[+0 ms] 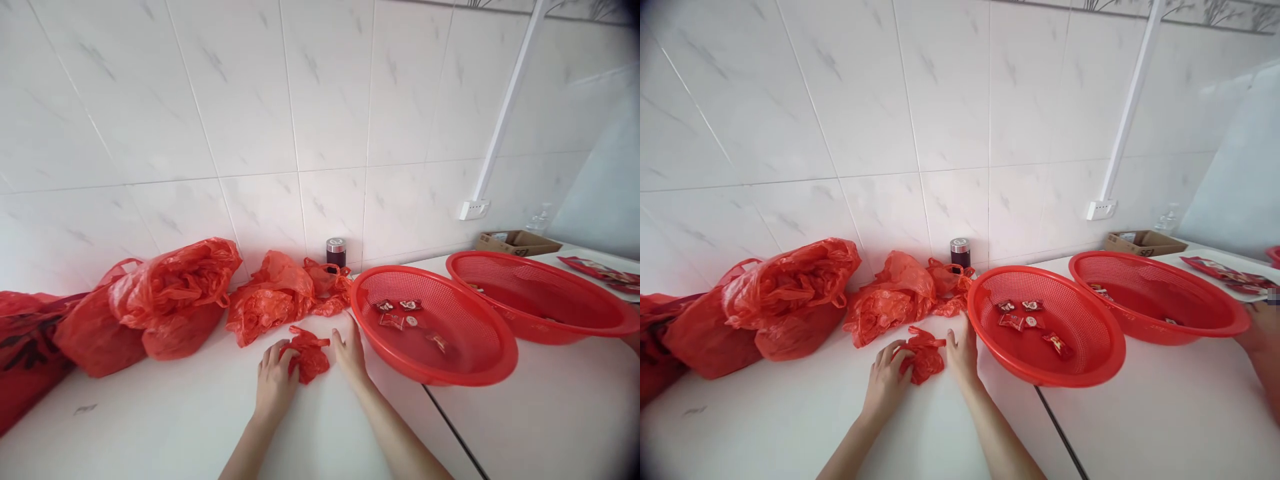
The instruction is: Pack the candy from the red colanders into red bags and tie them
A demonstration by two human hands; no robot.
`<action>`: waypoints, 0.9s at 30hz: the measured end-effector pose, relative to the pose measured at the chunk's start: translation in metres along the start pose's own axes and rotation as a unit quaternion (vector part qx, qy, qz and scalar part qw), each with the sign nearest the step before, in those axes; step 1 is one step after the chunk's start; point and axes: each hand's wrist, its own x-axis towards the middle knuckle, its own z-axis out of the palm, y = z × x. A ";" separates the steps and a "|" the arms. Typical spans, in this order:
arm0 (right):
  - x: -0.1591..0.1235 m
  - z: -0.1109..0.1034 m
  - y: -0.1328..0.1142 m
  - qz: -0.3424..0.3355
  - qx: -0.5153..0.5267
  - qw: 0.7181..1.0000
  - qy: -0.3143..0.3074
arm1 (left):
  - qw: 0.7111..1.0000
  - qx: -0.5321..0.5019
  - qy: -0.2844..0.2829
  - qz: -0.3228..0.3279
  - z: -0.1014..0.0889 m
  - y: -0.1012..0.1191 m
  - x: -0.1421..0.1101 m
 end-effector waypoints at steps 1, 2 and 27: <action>0.010 0.006 -0.001 -0.005 -0.014 1.000 -0.008 | 1.000 0.007 0.011 0.003 0.001 0.000 0.004; 0.023 0.013 -0.003 -0.014 -0.023 1.000 -0.015 | 1.000 0.013 0.019 0.008 0.002 -0.001 0.007; 0.068 0.049 -0.050 0.008 -0.366 0.882 -0.296 | 0.982 -0.047 0.065 -0.169 0.019 -0.037 0.027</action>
